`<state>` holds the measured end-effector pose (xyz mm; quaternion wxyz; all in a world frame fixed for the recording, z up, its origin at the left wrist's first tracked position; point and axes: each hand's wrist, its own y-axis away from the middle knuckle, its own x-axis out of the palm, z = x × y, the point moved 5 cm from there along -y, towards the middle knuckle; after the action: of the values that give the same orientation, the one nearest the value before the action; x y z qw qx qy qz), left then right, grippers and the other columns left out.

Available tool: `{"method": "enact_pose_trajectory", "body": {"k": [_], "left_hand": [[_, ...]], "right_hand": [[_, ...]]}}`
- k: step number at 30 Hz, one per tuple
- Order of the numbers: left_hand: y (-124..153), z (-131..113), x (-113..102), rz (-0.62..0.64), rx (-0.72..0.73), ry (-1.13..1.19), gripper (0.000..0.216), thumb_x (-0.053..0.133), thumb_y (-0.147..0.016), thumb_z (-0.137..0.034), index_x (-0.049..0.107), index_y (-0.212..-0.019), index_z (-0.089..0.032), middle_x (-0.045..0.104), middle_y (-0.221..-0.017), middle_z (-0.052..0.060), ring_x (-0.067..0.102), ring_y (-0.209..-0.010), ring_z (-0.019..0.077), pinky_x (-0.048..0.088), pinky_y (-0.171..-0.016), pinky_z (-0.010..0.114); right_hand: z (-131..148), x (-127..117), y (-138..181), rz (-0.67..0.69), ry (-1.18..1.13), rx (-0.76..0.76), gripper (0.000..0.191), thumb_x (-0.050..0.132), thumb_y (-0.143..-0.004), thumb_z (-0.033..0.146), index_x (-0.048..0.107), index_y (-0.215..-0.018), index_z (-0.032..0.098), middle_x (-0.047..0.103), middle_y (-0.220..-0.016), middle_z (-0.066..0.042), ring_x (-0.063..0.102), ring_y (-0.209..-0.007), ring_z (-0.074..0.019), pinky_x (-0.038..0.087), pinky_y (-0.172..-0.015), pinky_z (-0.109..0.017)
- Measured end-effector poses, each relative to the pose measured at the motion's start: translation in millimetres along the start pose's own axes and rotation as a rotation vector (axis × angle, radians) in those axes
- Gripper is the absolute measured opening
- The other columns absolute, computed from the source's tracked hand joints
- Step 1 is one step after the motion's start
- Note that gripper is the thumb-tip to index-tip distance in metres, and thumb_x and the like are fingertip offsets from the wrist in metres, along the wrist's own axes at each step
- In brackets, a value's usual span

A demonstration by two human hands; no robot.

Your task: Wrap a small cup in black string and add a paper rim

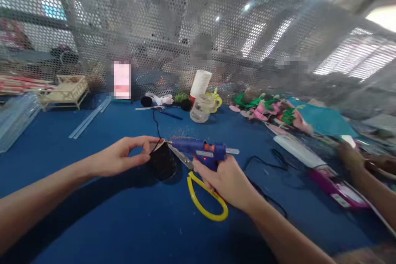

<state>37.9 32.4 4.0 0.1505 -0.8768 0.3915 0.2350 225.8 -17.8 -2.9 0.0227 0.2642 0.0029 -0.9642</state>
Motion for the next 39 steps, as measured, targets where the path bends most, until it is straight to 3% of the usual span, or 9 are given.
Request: {"method": "enact_pose_trajectory", "body": {"k": [11,39], "left_hand": [[-0.8,1.6,-3.2,0.085,0.001,0.012,0.016,0.045,-0.083,-0.022,0.042,-0.068,-0.016,0.044,-0.13,0.011,0.035,-0.122,0.0247,0.03,-0.097,0.036],[-1.4,5.3,-3.6,0.049,-0.019,0.055,0.014,0.047,-0.081,-0.023,0.045,-0.068,-0.017,0.044,-0.13,0.009,0.035,-0.122,0.0253,0.029,-0.098,0.036]], "right_hand": [[2.8,0.1,2.6,0.048,-0.025,0.0,0.023,0.048,-0.075,0.028,0.042,-0.055,0.018,0.04,-0.035,0.007,0.04,-0.031,-0.0061,0.037,-0.035,-0.018],[2.1,0.7,2.2,0.013,-0.03,0.005,0.016,0.049,-0.072,0.027,0.044,-0.059,0.019,0.04,-0.035,0.008,0.038,-0.03,-0.0068,0.036,-0.033,-0.019]]}}
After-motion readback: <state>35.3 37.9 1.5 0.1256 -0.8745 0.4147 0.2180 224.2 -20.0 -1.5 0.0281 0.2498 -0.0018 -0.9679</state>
